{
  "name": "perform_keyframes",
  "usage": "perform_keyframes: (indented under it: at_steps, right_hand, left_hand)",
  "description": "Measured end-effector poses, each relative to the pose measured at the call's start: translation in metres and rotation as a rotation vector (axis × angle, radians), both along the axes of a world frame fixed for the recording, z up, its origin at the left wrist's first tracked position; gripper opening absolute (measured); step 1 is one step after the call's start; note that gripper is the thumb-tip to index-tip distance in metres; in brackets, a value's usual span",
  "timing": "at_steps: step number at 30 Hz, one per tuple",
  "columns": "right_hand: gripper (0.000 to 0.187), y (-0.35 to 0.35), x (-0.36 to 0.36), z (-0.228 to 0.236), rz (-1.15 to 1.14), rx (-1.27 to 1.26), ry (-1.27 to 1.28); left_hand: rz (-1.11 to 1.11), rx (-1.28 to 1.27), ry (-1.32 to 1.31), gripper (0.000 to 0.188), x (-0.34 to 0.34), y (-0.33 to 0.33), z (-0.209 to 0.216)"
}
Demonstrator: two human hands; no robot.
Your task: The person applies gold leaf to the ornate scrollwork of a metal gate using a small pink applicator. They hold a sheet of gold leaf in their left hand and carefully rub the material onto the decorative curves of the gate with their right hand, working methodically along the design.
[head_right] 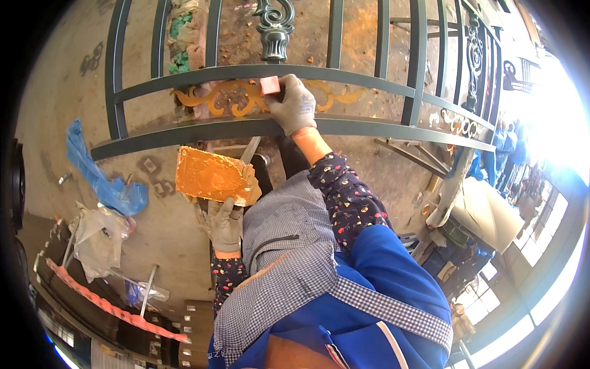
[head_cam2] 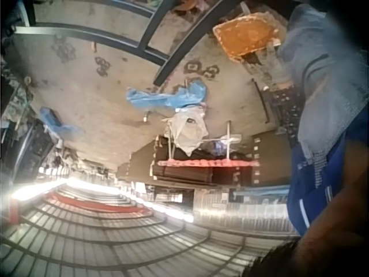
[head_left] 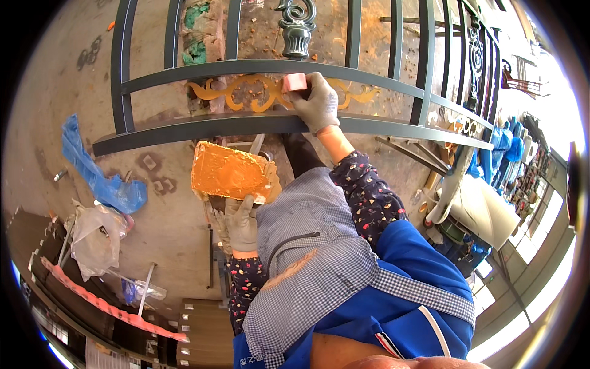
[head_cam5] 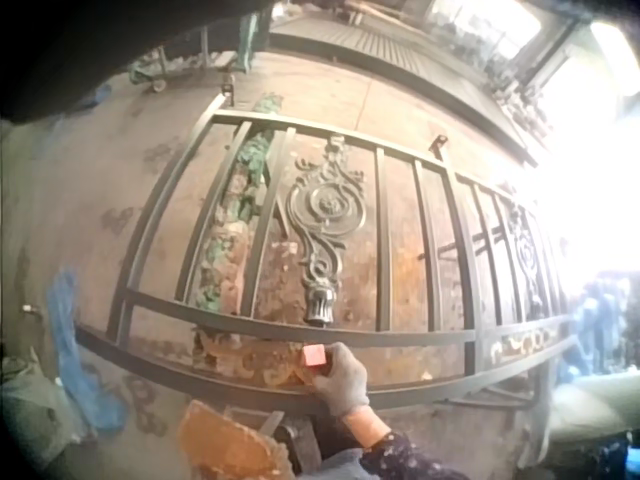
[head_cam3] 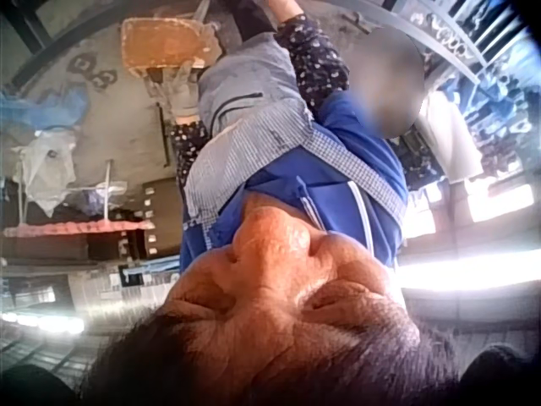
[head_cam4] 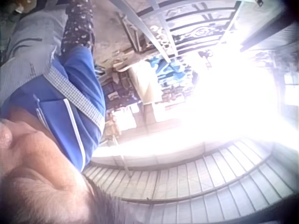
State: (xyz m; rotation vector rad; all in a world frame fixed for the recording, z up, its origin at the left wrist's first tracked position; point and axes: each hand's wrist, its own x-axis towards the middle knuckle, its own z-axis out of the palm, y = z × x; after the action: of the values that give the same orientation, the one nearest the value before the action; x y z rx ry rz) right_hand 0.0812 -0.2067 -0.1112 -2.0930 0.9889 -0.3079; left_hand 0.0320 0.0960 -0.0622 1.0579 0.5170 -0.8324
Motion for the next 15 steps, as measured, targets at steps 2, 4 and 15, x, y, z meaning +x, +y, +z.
perform_keyframes:
  at_steps: [2,4,15]
  right_hand:
    - [0.029,0.002,0.006,-0.003,0.024,-0.011,0.032]
    - [0.027,0.003,0.011,-0.003,0.033,-0.146,0.043]
    - [0.030,-0.008,-0.016,-0.008,-0.241,-0.212,0.168]
  left_hand:
    - [-0.018,0.020,0.002,0.041,0.000,0.002,0.000]
    - [-0.028,0.041,-0.004,0.042,0.000,0.004,-0.001]
    - [-0.084,0.112,-0.084,0.036,0.003,0.009,0.000]
